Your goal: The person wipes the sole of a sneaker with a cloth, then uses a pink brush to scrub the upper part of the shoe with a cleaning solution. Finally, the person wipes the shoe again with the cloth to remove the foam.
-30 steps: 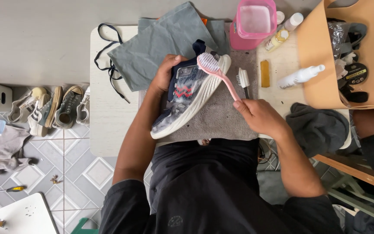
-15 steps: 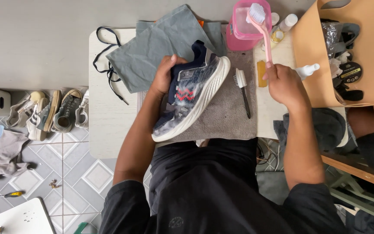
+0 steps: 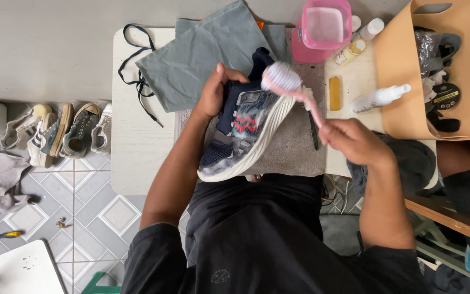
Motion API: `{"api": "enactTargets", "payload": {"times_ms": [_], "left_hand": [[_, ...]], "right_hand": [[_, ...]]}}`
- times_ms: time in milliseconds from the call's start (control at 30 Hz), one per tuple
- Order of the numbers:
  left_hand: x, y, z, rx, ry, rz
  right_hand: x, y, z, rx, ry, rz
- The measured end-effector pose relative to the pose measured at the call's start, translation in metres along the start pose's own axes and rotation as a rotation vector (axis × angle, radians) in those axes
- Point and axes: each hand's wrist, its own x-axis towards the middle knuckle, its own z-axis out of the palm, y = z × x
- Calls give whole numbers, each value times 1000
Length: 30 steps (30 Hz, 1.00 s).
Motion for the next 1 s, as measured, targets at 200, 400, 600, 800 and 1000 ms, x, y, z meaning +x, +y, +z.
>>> {"api": "enactTargets", "payload": {"times_ms": [200, 400, 600, 800, 1000], "left_hand": [[-5, 6, 10, 30, -123, 33], [-8, 19, 18, 95, -195, 91], [-12, 31, 27, 121, -219, 122], [-8, 29, 24, 114, -265, 135], [-12, 49, 34, 123, -277, 162]], "right_hand": [[-11, -66, 22, -392, -172, -10], [-7, -76, 23, -550, -219, 53], [-15, -77, 23, -649, -205, 73], [-21, -90, 22, -732, -190, 110], [-14, -88, 18, -730, -206, 99]]}}
